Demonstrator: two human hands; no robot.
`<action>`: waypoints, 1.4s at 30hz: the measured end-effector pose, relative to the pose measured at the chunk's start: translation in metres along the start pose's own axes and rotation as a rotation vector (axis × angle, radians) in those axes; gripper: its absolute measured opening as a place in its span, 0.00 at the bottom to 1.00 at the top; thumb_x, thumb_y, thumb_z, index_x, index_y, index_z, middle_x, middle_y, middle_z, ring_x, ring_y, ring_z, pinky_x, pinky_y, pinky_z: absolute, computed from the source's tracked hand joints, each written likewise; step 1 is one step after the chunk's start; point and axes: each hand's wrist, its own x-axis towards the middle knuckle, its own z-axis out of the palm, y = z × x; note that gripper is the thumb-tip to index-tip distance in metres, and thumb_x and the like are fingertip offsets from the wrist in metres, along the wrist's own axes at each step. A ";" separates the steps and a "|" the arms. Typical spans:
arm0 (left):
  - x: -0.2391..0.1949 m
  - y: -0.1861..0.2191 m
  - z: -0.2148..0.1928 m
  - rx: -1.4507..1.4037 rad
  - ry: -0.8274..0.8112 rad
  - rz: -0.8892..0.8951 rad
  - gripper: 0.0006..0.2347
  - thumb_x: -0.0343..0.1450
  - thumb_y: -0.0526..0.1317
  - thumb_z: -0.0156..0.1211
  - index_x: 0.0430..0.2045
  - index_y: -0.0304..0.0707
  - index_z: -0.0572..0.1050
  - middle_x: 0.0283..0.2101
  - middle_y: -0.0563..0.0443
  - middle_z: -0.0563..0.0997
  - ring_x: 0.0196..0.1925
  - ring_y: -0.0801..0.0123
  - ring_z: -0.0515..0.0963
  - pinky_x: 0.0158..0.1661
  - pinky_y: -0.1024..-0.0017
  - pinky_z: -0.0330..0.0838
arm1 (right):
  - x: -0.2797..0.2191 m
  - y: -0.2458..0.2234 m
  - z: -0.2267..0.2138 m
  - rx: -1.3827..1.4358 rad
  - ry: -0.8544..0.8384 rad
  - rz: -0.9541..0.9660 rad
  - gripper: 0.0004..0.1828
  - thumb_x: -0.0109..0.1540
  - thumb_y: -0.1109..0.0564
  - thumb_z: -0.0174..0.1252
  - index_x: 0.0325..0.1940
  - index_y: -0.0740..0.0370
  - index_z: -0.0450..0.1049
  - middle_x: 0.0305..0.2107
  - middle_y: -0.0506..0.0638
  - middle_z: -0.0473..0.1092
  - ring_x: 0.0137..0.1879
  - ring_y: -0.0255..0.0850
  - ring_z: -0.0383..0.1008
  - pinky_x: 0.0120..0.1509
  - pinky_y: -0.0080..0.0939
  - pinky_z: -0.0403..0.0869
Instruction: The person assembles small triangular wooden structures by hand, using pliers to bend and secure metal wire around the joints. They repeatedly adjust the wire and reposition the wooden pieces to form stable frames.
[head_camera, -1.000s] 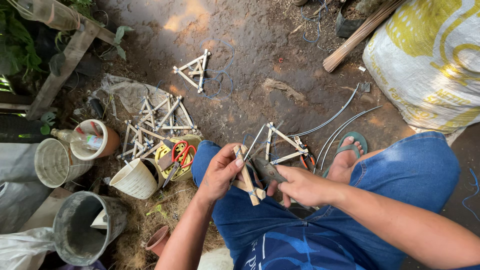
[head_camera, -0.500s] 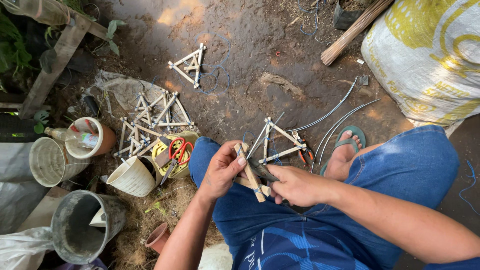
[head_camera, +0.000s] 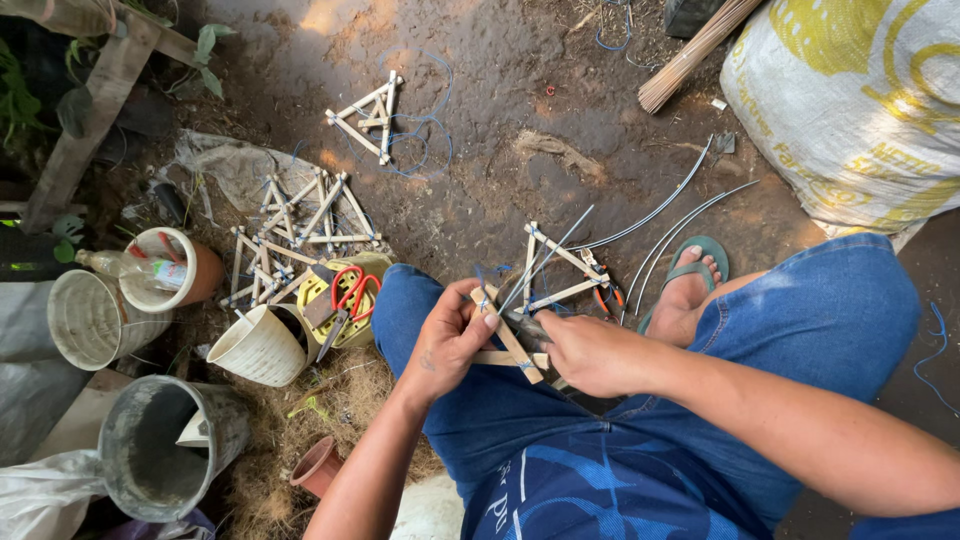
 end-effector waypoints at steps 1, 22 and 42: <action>-0.002 -0.001 0.000 -0.013 -0.005 -0.008 0.19 0.75 0.36 0.58 0.61 0.36 0.64 0.34 0.57 0.76 0.34 0.80 0.74 0.37 0.78 0.72 | 0.000 0.001 0.001 0.002 -0.025 0.009 0.17 0.67 0.52 0.48 0.55 0.65 0.63 0.37 0.67 0.74 0.48 0.65 0.74 0.51 0.62 0.70; -0.015 -0.013 0.040 -0.376 0.142 -0.031 0.16 0.70 0.38 0.66 0.45 0.42 0.65 0.28 0.56 0.74 0.23 0.77 0.73 0.25 0.77 0.71 | -0.020 0.020 0.014 0.061 0.000 -0.059 0.20 0.62 0.57 0.50 0.58 0.59 0.63 0.31 0.65 0.76 0.42 0.65 0.76 0.45 0.61 0.72; -0.039 0.027 -0.017 0.003 0.080 -0.138 0.09 0.77 0.37 0.55 0.49 0.36 0.71 0.33 0.57 0.75 0.34 0.75 0.77 0.38 0.74 0.73 | 0.004 0.002 0.018 -0.218 0.112 -0.225 0.17 0.60 0.59 0.50 0.54 0.61 0.64 0.32 0.63 0.76 0.40 0.63 0.77 0.42 0.64 0.73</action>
